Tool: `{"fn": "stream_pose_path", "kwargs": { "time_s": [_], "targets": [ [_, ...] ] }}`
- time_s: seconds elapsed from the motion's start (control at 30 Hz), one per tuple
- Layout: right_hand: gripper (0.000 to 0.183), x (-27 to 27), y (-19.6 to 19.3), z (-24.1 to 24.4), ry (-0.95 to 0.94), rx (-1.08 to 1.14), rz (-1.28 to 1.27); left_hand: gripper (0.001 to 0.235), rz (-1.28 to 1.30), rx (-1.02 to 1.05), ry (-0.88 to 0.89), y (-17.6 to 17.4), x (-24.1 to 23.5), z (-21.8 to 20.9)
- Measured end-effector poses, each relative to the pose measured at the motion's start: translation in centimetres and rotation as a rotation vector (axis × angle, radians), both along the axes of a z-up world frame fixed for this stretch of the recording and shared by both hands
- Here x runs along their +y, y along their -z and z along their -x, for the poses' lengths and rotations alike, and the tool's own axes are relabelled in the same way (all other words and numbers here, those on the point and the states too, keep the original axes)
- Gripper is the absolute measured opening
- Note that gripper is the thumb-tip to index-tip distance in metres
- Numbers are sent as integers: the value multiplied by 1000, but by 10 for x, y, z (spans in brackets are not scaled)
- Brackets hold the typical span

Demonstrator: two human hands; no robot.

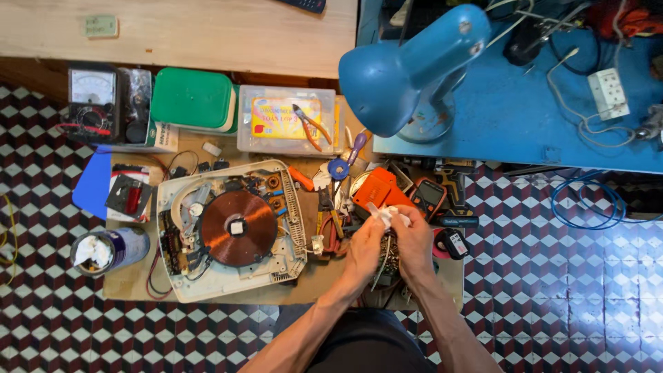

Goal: The person cleans a small white plastic component with a tissue, then uses a screwdriver to remove screws from a disassembled electronic device on a cluttered workbench. They place the screws into a container and use a multimeter to test connections on the device.

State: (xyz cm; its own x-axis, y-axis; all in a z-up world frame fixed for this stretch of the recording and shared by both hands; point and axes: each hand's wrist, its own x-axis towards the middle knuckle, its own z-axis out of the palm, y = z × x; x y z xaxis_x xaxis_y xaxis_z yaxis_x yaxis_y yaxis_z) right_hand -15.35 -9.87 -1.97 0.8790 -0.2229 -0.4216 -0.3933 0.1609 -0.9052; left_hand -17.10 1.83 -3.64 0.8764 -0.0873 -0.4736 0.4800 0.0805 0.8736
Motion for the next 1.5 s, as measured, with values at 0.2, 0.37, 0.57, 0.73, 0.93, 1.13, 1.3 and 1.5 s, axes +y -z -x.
{"fn": "stream_pose_path", "kwargs": {
  "time_s": [0.2,0.37,0.57,0.73,0.93,1.13,1.3,1.5],
  "targets": [
    [31,22,10,20,76,357,-728,14,-838,-990,147,-4,52,18],
    [33,55,14,36,-251,403,-712,25,-545,-309,-36,8,96,37],
    [34,26,39,61,-604,409,-14,25,-168,69,-556,25,157,42],
    [30,-1,54,50,-459,368,203,34,15,149,-771,16,192,70],
    [32,4,46,34,-249,284,397,37,53,132,-716,2,208,92],
    [44,-1,36,58,37,294,383,43,312,152,-553,-16,240,82],
    [38,0,32,111,270,177,324,37,315,183,-378,-27,274,58],
    [31,60,46,127,90,229,581,36,213,126,-240,-31,297,46]
  ]
}}
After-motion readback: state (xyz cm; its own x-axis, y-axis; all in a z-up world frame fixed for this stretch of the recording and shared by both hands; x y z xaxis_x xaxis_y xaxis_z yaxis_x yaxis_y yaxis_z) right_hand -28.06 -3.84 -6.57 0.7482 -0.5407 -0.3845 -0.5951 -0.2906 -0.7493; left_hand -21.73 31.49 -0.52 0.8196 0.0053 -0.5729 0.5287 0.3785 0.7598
